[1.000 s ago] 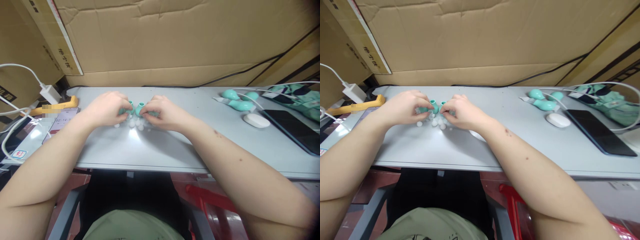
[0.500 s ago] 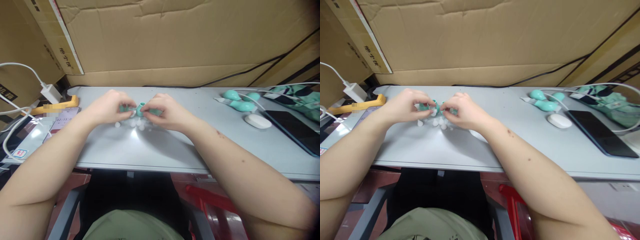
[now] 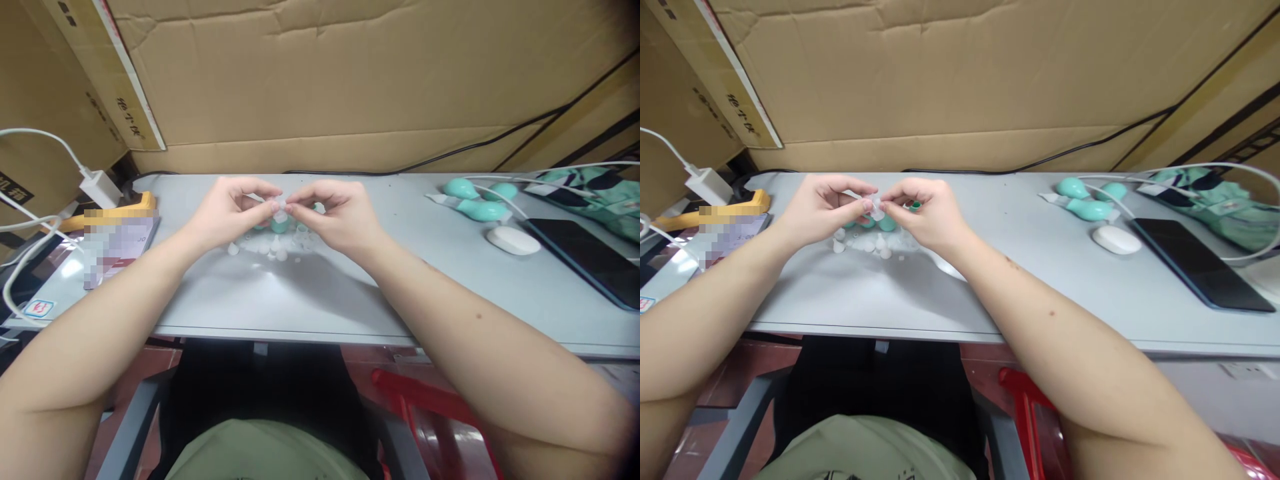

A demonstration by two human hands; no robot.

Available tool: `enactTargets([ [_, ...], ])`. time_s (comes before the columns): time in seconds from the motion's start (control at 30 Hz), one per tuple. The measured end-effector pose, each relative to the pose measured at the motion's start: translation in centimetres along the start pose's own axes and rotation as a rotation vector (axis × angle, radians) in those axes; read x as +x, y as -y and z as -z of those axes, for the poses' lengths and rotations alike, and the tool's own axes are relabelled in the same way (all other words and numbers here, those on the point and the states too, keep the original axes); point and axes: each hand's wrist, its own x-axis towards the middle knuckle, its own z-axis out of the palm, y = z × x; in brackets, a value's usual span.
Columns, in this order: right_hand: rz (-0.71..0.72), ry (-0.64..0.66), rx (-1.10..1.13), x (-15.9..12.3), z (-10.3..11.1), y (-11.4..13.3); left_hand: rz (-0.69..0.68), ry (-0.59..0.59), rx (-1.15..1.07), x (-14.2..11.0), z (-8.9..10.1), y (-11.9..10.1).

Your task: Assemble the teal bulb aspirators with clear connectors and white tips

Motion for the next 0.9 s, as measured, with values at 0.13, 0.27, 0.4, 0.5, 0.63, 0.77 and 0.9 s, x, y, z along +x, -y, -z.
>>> enactTargets([
  [0.13, -0.029, 0.024, 0.033, 0.1, 0.1, 0.0, 0.023, -0.017, -0.04, 0.1, -0.3, 0.3],
  [0.27, -0.043, 0.077, 0.039, 0.0, 0.1, 0.1, 0.035, -0.024, -0.061, 0.1, -0.4, 0.2],
  [0.4, -0.059, 0.111, 0.051, 0.0, 0.0, 0.3, 0.05, -0.017, -0.088, 0.1, -0.4, -0.1],
  [0.5, -0.07, 0.119, 0.043, 0.0, 0.1, 0.4, 0.06, -0.018, -0.107, 0.0, -0.4, -0.2],
  [0.63, -0.055, 0.14, 0.003, 0.1, 0.5, 0.6, 0.054, -0.005, -0.097, -0.1, -0.4, -0.5],
  [0.77, -0.036, 0.16, -0.027, 0.2, 0.8, 0.8, 0.045, 0.003, -0.094, -0.3, -0.5, -0.8],
  [0.9, -0.054, 0.17, -0.047, 0.0, 0.8, 0.9, 0.052, 0.015, -0.102, -0.2, -0.5, -0.9],
])
